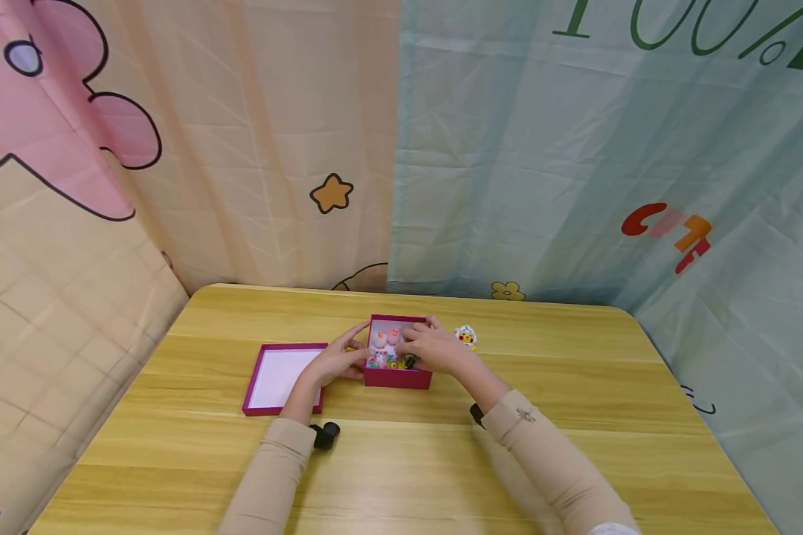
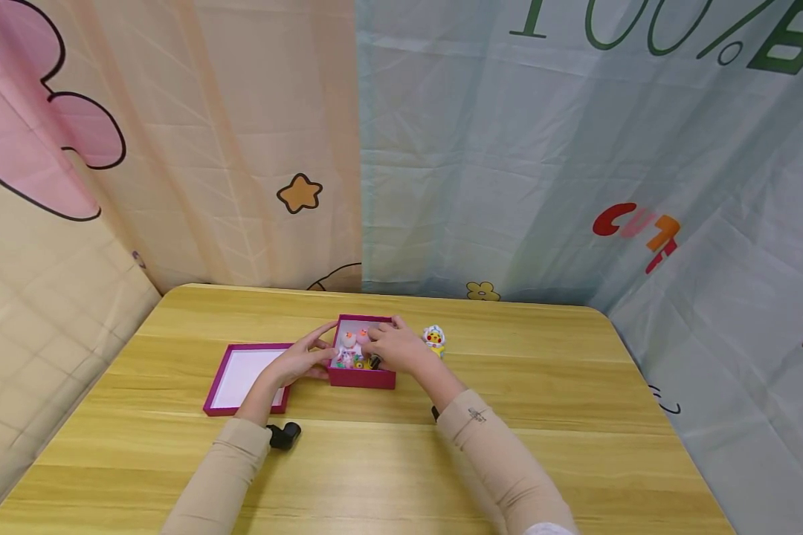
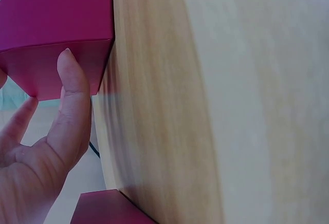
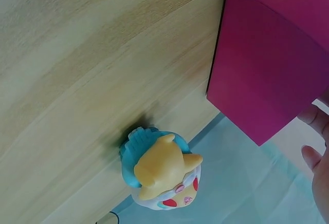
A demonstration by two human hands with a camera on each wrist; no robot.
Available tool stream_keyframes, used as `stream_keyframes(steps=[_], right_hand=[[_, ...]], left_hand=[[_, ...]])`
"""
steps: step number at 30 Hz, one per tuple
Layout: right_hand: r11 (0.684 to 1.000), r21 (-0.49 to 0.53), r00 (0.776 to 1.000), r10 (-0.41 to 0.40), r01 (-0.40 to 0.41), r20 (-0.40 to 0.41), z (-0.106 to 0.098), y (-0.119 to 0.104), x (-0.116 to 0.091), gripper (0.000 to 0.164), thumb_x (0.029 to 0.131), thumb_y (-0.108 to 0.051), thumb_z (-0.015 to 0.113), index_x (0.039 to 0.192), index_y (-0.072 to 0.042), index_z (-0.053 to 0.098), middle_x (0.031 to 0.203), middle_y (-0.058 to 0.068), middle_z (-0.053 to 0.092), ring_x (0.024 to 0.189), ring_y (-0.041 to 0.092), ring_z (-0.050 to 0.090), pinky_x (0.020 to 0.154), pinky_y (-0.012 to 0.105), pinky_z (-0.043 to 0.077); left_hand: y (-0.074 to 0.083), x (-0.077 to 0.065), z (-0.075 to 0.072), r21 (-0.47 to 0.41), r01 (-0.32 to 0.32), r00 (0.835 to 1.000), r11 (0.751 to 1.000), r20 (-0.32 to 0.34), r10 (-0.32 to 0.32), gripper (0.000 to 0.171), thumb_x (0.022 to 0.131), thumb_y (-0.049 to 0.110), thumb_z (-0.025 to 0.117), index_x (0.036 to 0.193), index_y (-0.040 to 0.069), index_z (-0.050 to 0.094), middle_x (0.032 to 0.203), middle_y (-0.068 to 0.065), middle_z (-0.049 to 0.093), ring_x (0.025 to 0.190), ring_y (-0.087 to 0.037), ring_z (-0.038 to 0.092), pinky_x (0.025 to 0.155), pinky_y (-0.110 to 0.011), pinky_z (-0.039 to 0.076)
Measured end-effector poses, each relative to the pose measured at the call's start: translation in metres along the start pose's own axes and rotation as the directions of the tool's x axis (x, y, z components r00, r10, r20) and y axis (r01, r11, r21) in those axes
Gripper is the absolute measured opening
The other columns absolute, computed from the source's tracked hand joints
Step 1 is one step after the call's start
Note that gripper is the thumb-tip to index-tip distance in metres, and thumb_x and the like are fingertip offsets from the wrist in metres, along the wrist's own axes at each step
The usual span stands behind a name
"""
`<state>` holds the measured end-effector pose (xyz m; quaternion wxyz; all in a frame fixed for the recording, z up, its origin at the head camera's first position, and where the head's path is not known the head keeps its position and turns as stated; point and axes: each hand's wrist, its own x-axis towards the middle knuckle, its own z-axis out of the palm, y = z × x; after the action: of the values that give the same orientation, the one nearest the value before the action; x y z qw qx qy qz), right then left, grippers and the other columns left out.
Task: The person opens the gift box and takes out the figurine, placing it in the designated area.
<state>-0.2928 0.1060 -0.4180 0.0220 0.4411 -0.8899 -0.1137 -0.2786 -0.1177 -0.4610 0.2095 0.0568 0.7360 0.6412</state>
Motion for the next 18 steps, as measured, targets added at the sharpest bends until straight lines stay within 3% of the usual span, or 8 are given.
stream_keyframes(steps=[9, 18], right_hand=[[0.999, -0.026, 0.996, -0.036, 0.034, -0.083, 0.0028, 0.0025, -0.0032, 0.028, 0.082, -0.029, 0.069, 0.108, -0.028, 0.062, 0.111, 0.0, 0.056, 0.106, 0.019, 0.051, 0.094, 0.048, 0.037], [0.998, 0.052, 0.982, -0.012, 0.022, -0.187, 0.0056, 0.0088, -0.0092, 0.03, 0.082, -0.028, 0.069, 0.11, -0.025, 0.059, 0.107, -0.001, 0.056, 0.099, 0.019, 0.053, 0.091, 0.045, 0.039]], left_hand=[[-0.0039, 0.0025, -0.0007, 0.002, -0.002, 1.0, 1.0, -0.002, 0.002, 0.062, 0.093, 0.011, 0.052, 0.146, 0.019, 0.021, 0.11, -0.019, 0.039, 0.076, -0.021, 0.056, 0.073, -0.039, 0.055], [-0.0025, 0.0017, 0.0003, 0.01, 0.007, 1.0, 1.0, -0.02, -0.006, 0.062, 0.092, 0.012, 0.054, 0.146, 0.02, 0.023, 0.11, -0.019, 0.04, 0.075, -0.022, 0.056, 0.07, -0.038, 0.056]])
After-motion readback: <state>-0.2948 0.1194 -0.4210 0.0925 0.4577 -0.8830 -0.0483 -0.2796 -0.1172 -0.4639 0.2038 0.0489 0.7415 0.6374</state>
